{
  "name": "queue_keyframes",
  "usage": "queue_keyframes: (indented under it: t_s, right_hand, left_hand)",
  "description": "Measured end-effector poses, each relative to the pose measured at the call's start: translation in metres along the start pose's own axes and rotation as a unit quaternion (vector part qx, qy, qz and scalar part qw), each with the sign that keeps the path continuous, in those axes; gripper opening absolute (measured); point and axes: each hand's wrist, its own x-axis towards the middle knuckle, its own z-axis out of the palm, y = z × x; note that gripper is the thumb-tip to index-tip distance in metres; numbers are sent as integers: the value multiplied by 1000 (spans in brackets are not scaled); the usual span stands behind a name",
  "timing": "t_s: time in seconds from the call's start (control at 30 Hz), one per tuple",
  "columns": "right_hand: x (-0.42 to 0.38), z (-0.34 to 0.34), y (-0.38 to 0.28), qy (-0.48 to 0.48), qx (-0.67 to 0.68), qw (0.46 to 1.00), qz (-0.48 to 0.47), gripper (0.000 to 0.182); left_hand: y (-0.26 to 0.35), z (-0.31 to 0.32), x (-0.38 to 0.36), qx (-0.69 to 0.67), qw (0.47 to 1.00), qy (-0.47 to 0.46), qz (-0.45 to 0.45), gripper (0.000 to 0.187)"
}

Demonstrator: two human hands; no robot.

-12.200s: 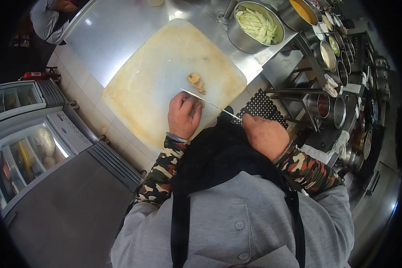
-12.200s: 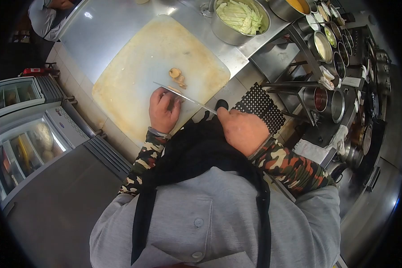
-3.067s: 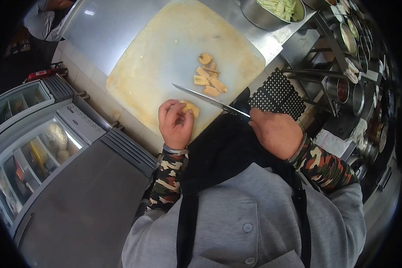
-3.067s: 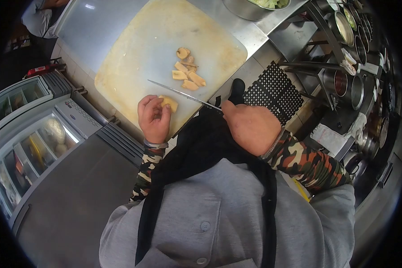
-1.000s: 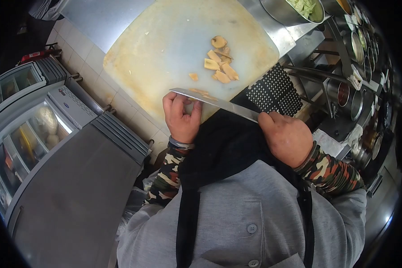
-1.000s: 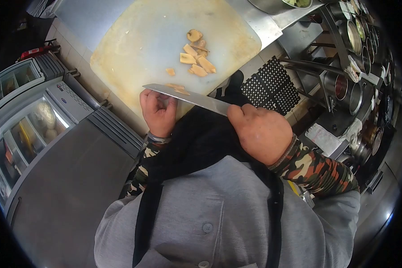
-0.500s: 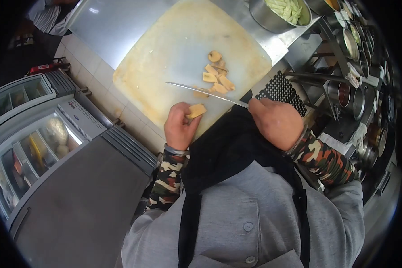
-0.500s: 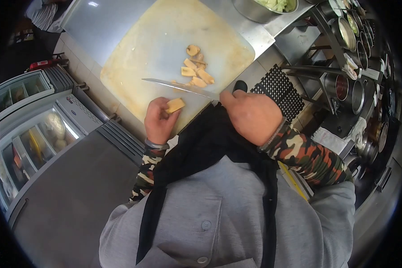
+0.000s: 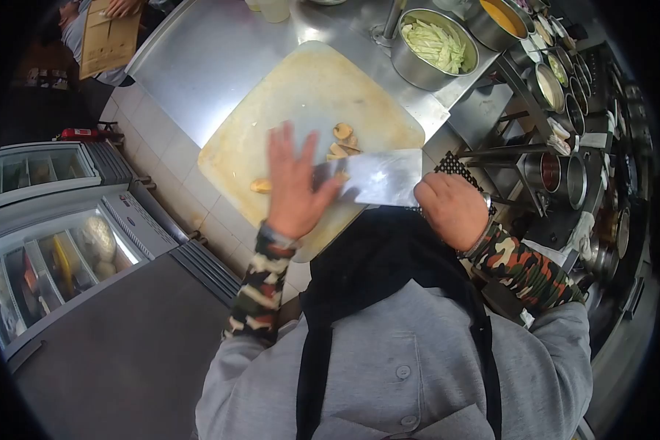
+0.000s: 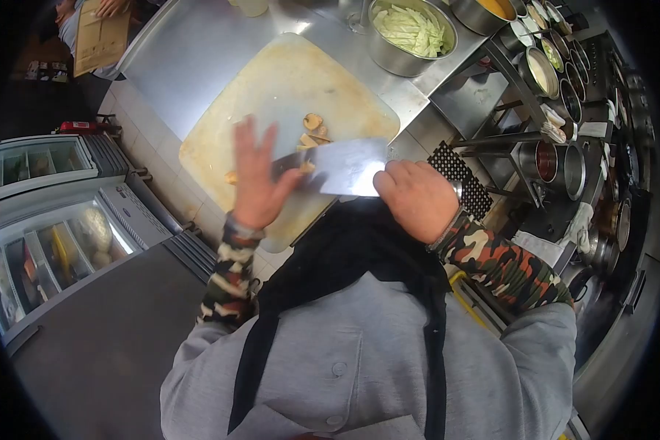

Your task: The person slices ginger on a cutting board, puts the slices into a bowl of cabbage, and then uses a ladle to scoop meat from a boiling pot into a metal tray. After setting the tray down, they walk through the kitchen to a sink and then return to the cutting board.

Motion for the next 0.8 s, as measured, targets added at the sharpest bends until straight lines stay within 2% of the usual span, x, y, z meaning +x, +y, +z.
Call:
queue_keyframes:
  t_s: [0.03,0.1,0.23,0.27,0.3,0.33,0.37,0.43,0.5,0.57,0.6,0.67,0.7,0.73,0.77,0.8]
  right_hand:
    - [-1,-2,-4,-7,-3,1000,-7,9]
    - [-6,-11,-12,-6,-7,1000,-12,9]
    - [-23,-22,-7,-13,-29,999,-9,9]
    - [-26,-22,-3,-10,-29,999,-12,9]
    - [-29,-23,2,0,-32,999,-15,8]
    - [-33,-23,7,11,-33,999,-19,8]
    - [-34,-22,14,15,-32,999,-24,8]
    - [-32,-19,29,8,-20,999,-40,8]
    - [-31,-20,39,9,-1,998,-67,7]
    - [-34,-19,48,7,28,995,-92,6]
    - [-37,-19,53,7,45,994,-102,6]
    - [-44,-20,65,14,64,991,-119,6]
    - [-47,-19,76,-1,82,991,-104,8]
    - [-50,-18,86,-17,99,991,-90,10]
    - [-51,-17,98,-12,101,990,-101,10]
    - [-51,-14,109,-23,180,983,-36,13]
  left_hand:
    - [1,12,9,1,1000,0,5,72]
    - [-7,40,21,-48,997,-59,-29,72]
    - [-44,50,34,14,999,-33,-31,73]
    - [-49,43,33,-56,996,-25,-59,73]
    - [-48,36,33,-124,988,-16,-88,74]
    - [-40,31,27,-133,988,-28,-72,81]
    - [-25,30,19,-127,989,-25,-73,81]
    - [12,34,9,-60,993,-101,-12,89]
    - [17,55,6,-45,993,-106,-39,97]
    - [13,70,10,17,993,-21,-115,86]
    - [7,73,12,29,992,-21,-122,86]
    - [-6,70,14,18,974,131,-183,72]
    - [-8,64,10,26,973,135,-183,72]
    - [-6,55,2,-137,944,171,-248,66]
    - [-1,52,-8,-296,882,204,-305,59]
    - [9,54,-22,-287,881,215,-308,59]
